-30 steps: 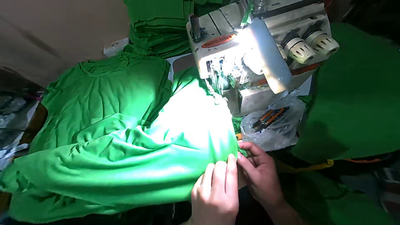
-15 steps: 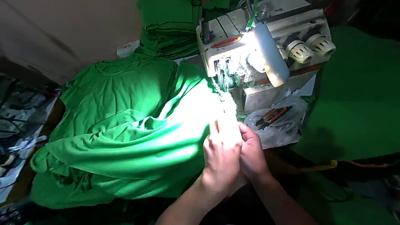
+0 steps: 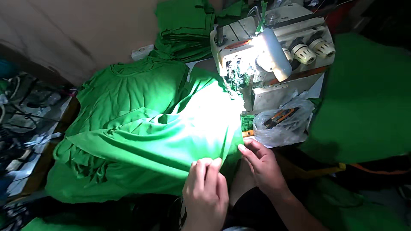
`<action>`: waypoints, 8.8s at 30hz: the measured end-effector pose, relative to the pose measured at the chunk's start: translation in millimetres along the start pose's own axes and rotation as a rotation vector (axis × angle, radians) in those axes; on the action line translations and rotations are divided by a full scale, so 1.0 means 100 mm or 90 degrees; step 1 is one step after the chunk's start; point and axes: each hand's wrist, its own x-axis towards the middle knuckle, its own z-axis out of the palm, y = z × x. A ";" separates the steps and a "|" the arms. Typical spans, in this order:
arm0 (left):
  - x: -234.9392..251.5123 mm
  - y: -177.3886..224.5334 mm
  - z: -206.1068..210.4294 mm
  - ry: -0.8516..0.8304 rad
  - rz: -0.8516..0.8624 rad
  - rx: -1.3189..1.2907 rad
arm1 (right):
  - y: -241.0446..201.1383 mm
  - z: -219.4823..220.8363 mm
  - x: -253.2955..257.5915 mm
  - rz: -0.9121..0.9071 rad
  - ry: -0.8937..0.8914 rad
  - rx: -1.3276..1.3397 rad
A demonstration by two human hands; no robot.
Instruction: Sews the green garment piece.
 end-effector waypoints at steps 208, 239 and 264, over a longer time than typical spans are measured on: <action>1.24 -0.79 0.00 -0.197 0.304 -0.164 | -0.21 0.02 0.10 -0.242 -0.138 -0.199; 1.48 -0.99 0.20 -0.375 0.021 -0.345 | -0.37 -0.04 0.49 -0.234 -0.036 0.019; 2.09 -1.17 1.49 -0.344 -0.036 -0.213 | -0.11 0.04 0.70 -0.207 0.093 -0.049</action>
